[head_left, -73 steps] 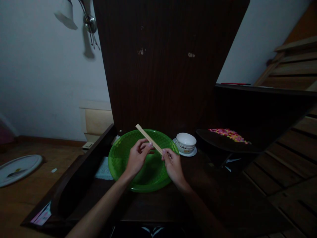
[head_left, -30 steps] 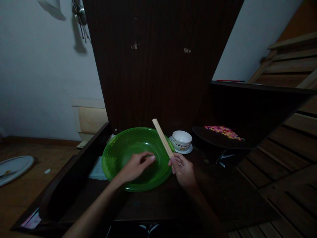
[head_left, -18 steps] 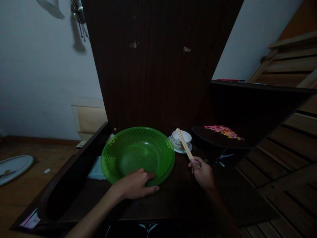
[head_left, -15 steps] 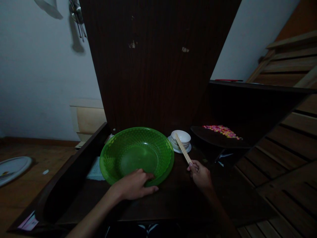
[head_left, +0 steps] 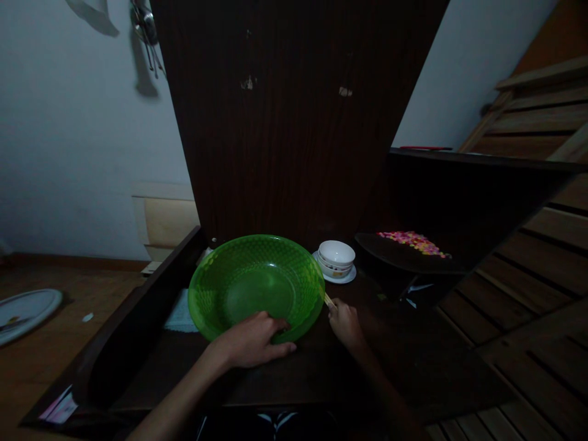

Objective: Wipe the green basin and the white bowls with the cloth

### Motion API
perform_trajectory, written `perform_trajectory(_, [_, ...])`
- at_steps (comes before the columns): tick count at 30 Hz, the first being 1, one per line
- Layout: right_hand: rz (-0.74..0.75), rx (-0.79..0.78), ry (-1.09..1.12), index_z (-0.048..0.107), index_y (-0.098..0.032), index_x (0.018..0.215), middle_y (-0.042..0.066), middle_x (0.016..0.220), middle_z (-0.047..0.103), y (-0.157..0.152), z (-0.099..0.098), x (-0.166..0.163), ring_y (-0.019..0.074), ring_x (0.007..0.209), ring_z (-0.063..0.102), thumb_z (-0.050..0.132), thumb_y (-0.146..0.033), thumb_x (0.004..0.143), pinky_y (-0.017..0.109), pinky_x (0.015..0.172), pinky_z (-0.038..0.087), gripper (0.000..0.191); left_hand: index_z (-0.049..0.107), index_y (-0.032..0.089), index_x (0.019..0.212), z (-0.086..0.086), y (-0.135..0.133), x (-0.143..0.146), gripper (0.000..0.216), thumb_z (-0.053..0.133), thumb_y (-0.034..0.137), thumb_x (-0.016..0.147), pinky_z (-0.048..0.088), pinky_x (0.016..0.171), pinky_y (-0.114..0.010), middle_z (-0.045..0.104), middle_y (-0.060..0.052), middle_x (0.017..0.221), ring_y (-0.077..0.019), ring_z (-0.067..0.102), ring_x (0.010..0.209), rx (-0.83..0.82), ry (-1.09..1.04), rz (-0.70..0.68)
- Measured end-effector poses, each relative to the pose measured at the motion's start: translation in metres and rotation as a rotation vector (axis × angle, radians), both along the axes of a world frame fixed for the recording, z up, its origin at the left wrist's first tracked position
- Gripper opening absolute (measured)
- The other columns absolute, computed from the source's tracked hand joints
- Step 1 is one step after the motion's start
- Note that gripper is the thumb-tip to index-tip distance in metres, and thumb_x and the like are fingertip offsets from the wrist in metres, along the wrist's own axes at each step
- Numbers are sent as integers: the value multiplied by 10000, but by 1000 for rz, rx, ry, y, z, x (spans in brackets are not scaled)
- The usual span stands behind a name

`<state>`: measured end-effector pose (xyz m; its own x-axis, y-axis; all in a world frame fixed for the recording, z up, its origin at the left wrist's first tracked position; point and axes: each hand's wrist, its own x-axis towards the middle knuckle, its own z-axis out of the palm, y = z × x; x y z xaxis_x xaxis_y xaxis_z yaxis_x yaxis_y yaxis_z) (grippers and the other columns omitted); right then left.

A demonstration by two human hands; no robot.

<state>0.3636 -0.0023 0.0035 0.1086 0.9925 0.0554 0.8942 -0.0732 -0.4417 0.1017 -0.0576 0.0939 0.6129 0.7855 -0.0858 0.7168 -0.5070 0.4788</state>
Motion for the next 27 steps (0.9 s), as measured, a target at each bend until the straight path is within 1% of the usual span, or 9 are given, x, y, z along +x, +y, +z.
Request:
perform_trajectory(5, [17, -40, -149, 685, -98, 1004, 169, 997, 711, 13, 6, -15, 227, 966, 700, 378, -73, 964, 260, 748, 440, 311, 711, 169, 1142, 3, -1, 1, 524, 483, 587, 924, 504, 780, -354, 740, -135, 957, -303, 693, 935, 4, 21, -10])
perform_trajectory(8, [42, -69, -223, 672, -119, 1085, 170, 1099, 672, 17, 11, -21, 234, 993, 696, 406, -96, 966, 272, 767, 460, 292, 715, 167, 1144, 5, -1, 2, 493, 499, 555, 928, 512, 785, -356, 745, -133, 947, -305, 701, 933, 14, 42, -20])
perform_trajectory(12, [59, -99, -318, 649, -162, 1177, 181, 1193, 606, 22, 16, -25, 265, 1003, 698, 406, -124, 974, 325, 788, 493, 319, 710, 168, 1168, 6, -1, 2, 499, 506, 555, 926, 525, 788, -364, 747, -143, 979, -312, 703, 958, 15, 46, -22])
perform_trajectory(16, [59, -116, -384, 653, -165, 1180, 202, 1247, 559, 28, 19, -26, 301, 1014, 698, 379, -129, 976, 372, 802, 510, 344, 716, 171, 1155, 8, -1, 3, 502, 499, 562, 928, 529, 771, -369, 747, -148, 960, -315, 715, 925, 23, 58, -21])
perform_trajectory(19, [51, -127, -405, 641, -166, 1203, 202, 1264, 541, 30, 20, -25, 302, 998, 707, 385, -139, 971, 376, 793, 513, 346, 727, 168, 1127, 9, -1, 2, 509, 493, 573, 928, 527, 735, -366, 750, -151, 925, -320, 723, 884, 23, 51, -27])
perform_trajectory(22, [45, -132, -406, 621, -167, 1231, 195, 1249, 542, 29, 22, -23, 300, 996, 707, 408, -162, 962, 368, 786, 508, 343, 730, 166, 1126, 9, -1, 2, 504, 520, 574, 917, 529, 727, -367, 753, -156, 931, -330, 726, 890, 34, 28, -16])
perform_trajectory(25, [42, -126, -391, 582, -168, 1289, 193, 1233, 549, 26, 24, -22, 297, 990, 705, 415, -200, 965, 361, 776, 503, 366, 731, 162, 1107, 9, -3, 4, 508, 535, 587, 911, 529, 723, -369, 756, -150, 889, -329, 731, 860, 73, 31, 1])
perform_trajectory(27, [40, -114, -377, 541, -183, 1344, 187, 1236, 551, 25, 26, -21, 297, 988, 703, 417, -224, 969, 367, 781, 500, 398, 735, 161, 1060, 9, -5, 4, 490, 525, 582, 922, 528, 725, -368, 755, -140, 859, -323, 731, 843, 128, 31, 11])
